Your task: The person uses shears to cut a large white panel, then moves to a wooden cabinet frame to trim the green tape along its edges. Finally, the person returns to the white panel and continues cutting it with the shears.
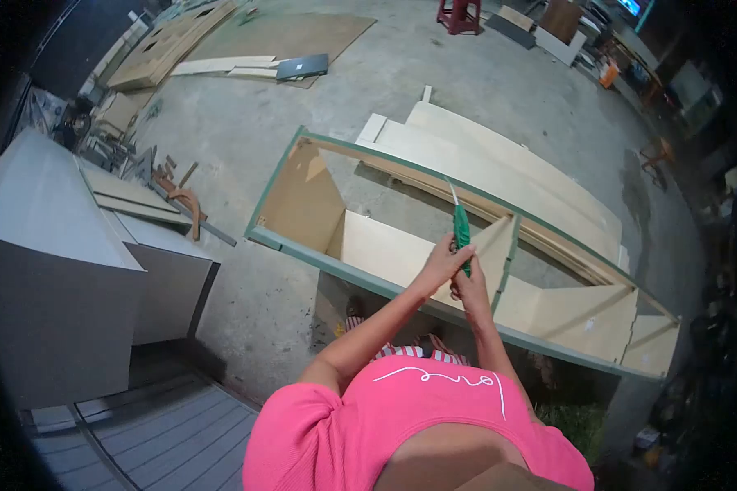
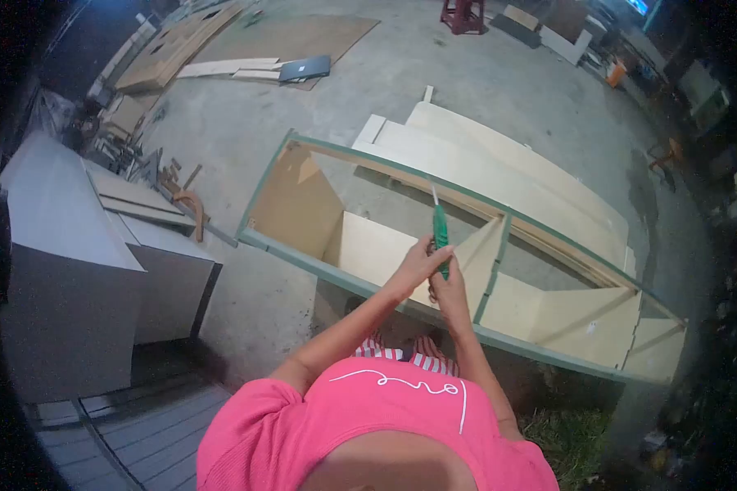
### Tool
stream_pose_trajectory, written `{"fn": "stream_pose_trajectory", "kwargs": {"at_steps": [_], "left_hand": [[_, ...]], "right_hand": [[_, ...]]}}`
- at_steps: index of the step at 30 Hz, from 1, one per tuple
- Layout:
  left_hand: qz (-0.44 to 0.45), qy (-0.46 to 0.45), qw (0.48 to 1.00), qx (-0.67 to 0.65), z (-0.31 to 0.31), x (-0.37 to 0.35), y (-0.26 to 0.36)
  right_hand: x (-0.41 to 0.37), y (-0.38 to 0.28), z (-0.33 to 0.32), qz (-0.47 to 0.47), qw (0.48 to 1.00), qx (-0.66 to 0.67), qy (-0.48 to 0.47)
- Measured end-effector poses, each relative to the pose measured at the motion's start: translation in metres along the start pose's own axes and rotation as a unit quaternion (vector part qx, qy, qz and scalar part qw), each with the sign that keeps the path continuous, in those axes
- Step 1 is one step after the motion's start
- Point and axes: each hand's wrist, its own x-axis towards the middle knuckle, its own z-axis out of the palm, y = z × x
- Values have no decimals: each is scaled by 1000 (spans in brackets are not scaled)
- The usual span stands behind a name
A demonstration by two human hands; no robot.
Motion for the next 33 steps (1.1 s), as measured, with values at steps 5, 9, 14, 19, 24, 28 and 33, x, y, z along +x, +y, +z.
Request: {"fn": "stream_pose_trajectory", "kwargs": {"at_steps": [5,9,14,19,24,28,33], "left_hand": [[-17,107,994,-14,-119,8,15],[67,178,980,-66,-206,30,10],[-26,146,983,-110,-293,69,-16],[5,117,982,-147,-319,90,-13],[-23,94,987,-130,-346,103,-21],[-20,97,984,-145,-353,109,-26],[3,47,987,-155,-356,112,-28]], "right_hand": [[56,-11,111,16,995,-79,-58],[114,1,186,0,977,-164,-137],[192,38,246,-51,949,-271,-155],[203,27,279,-86,965,-216,-125],[209,26,290,-46,974,-168,-142],[215,32,295,-41,976,-171,-128],[217,29,293,-48,972,-183,-140]]}}
